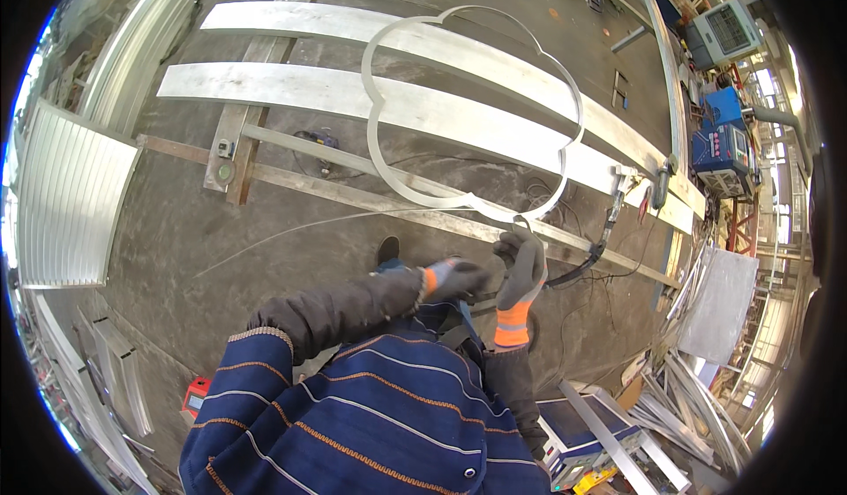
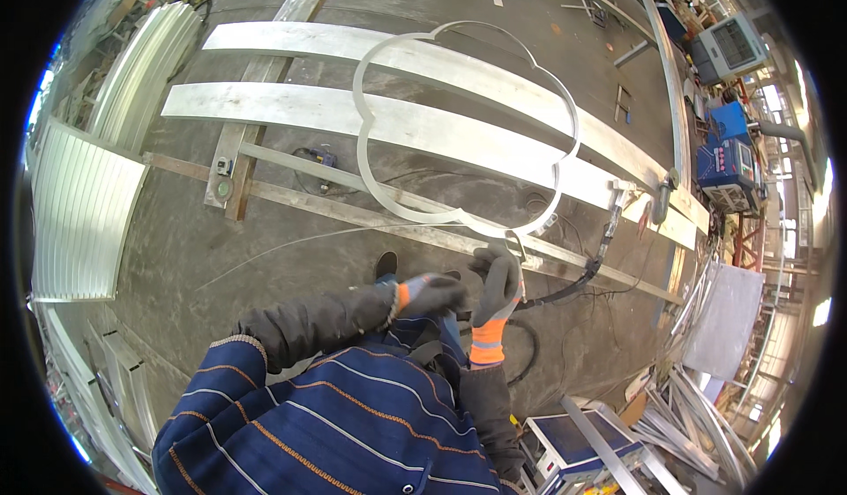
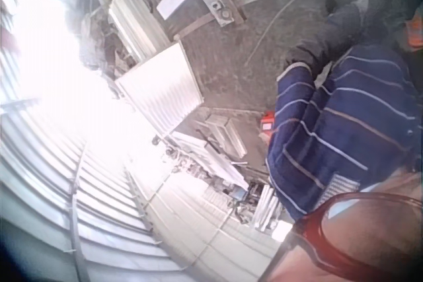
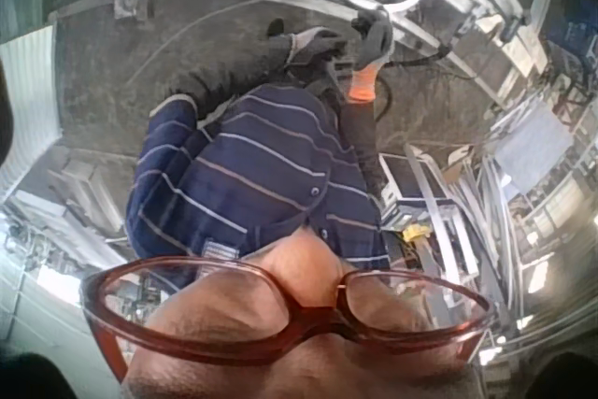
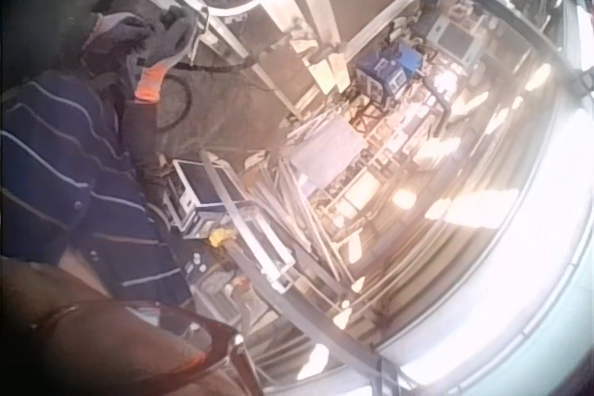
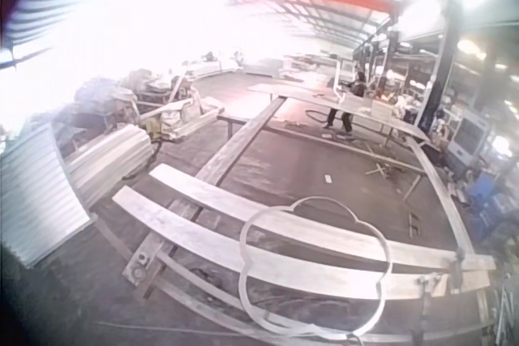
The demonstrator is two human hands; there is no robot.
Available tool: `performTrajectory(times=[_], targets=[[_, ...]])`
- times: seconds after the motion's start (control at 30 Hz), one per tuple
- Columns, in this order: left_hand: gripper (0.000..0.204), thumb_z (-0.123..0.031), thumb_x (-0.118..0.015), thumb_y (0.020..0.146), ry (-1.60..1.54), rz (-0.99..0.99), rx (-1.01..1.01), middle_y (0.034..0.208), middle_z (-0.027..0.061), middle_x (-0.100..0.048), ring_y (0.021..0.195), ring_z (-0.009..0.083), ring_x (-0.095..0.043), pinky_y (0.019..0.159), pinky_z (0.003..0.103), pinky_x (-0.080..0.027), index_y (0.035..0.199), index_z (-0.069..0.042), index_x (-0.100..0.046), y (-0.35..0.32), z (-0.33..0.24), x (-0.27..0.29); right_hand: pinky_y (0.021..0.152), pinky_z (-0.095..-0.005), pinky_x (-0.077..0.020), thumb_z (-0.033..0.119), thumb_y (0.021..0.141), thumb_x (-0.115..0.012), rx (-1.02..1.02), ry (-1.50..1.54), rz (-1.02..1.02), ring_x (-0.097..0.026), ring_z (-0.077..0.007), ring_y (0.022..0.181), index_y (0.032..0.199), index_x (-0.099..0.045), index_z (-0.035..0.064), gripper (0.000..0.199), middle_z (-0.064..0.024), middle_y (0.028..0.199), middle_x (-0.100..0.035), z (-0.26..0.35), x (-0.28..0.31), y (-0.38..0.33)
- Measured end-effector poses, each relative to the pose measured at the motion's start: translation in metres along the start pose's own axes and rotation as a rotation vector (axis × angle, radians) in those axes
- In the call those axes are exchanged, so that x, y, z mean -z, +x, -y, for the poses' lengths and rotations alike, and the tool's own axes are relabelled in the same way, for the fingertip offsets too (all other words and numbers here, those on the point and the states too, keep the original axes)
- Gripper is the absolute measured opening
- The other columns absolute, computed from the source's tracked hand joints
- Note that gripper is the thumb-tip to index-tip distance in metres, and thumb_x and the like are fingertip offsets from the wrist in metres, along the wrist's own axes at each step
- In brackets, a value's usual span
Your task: The person welds a curved metal frame using a handheld welding torch, then uses pliers to adjust the frame. The person repeats the welding and adjustment steps on the same frame.
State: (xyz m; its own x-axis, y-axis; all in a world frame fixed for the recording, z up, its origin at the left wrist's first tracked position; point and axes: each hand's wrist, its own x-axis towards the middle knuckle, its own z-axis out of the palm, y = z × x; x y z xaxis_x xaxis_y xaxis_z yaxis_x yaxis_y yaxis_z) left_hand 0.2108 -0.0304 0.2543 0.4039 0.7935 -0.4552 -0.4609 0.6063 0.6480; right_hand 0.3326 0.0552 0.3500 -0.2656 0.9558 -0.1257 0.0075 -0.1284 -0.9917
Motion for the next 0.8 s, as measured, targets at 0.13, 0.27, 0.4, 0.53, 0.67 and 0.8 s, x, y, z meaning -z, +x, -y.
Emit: performTrajectory(times=[0.13, 0.27, 0.4, 0.53, 0.67, 0.8], targets=[[0.046, -0.033, -0.054, 0.107, -0.382, -0.562, 0.093, 0.132, 0.0136, -0.064, 0.120, 0.0258, -0.061, 0.100, 0.042, -0.052, 0.138, 0.001, -0.055, -0.014, 0.056, 0.112, 0.078, -0.0337, -0.0582, 0.022, 0.110, -0.050, -0.082, -0.124, -0.052, -0.070, -0.0202, 0.086, 0.119, -0.063, -0.0051, 0.031, -0.0135, 0.100, -0.071, -0.024, 0.040, -0.011], [0.059, -0.041, -0.053, 0.107, -0.942, -1.155, -0.008, 0.141, 0.0196, -0.058, 0.130, 0.0332, -0.056, 0.107, 0.051, -0.050, 0.144, 0.005, -0.047, -0.058, 0.134, 0.229, 0.075, -0.0322, -0.0565, 0.026, 0.105, -0.059, -0.323, -0.058, -0.158, -0.068, -0.0188, 0.079, 0.116, -0.065, 0.0009, 0.028, -0.0098, 0.095, -0.068, -0.063, 0.060, -0.036], [0.075, -0.054, -0.056, 0.102, -1.138, -1.533, -0.263, 0.148, 0.0170, -0.055, 0.138, 0.0358, -0.050, 0.106, 0.054, -0.052, 0.154, -0.002, -0.039, -0.087, 0.195, 0.326, 0.071, -0.0297, -0.0540, 0.025, 0.101, -0.062, -0.528, -0.052, -0.155, -0.065, -0.0169, 0.077, 0.116, -0.065, 0.0030, 0.027, -0.0094, 0.093, -0.067, -0.091, 0.065, -0.057], [0.074, -0.055, -0.056, 0.102, -1.093, -1.540, -0.428, 0.150, 0.0095, -0.056, 0.141, 0.0342, -0.049, 0.100, 0.053, -0.055, 0.159, -0.012, -0.038, -0.101, 0.212, 0.394, 0.071, -0.0297, -0.0546, 0.026, 0.102, -0.059, -0.555, -0.181, -0.106, -0.066, -0.0176, 0.077, 0.117, -0.065, 0.0028, 0.029, -0.0100, 0.095, -0.067, -0.098, 0.068, -0.055], [0.059, -0.048, -0.048, 0.107, -1.784, -1.221, -1.287, 0.144, 0.0057, -0.061, 0.133, 0.0279, -0.056, 0.107, 0.045, -0.050, 0.155, -0.014, -0.047, -0.102, 0.188, 0.426, 0.073, -0.0318, -0.0560, 0.028, 0.103, -0.057, -0.520, -0.266, -0.103, -0.067, -0.0202, 0.079, 0.121, -0.065, 0.0027, 0.032, -0.0117, 0.097, -0.068, -0.101, 0.066, -0.045], [0.055, -0.030, -0.054, 0.106, -0.938, -1.424, -1.034, 0.142, 0.0119, -0.060, 0.129, 0.0291, -0.056, 0.107, 0.042, -0.049, 0.156, -0.008, -0.042, -0.080, 0.152, 0.433, 0.076, -0.0365, -0.0587, 0.022, 0.106, -0.053, -0.565, -0.167, -0.143, -0.070, -0.0231, 0.083, 0.121, -0.065, 0.0012, 0.029, -0.0109, 0.099, -0.070, -0.101, 0.060, -0.042]])
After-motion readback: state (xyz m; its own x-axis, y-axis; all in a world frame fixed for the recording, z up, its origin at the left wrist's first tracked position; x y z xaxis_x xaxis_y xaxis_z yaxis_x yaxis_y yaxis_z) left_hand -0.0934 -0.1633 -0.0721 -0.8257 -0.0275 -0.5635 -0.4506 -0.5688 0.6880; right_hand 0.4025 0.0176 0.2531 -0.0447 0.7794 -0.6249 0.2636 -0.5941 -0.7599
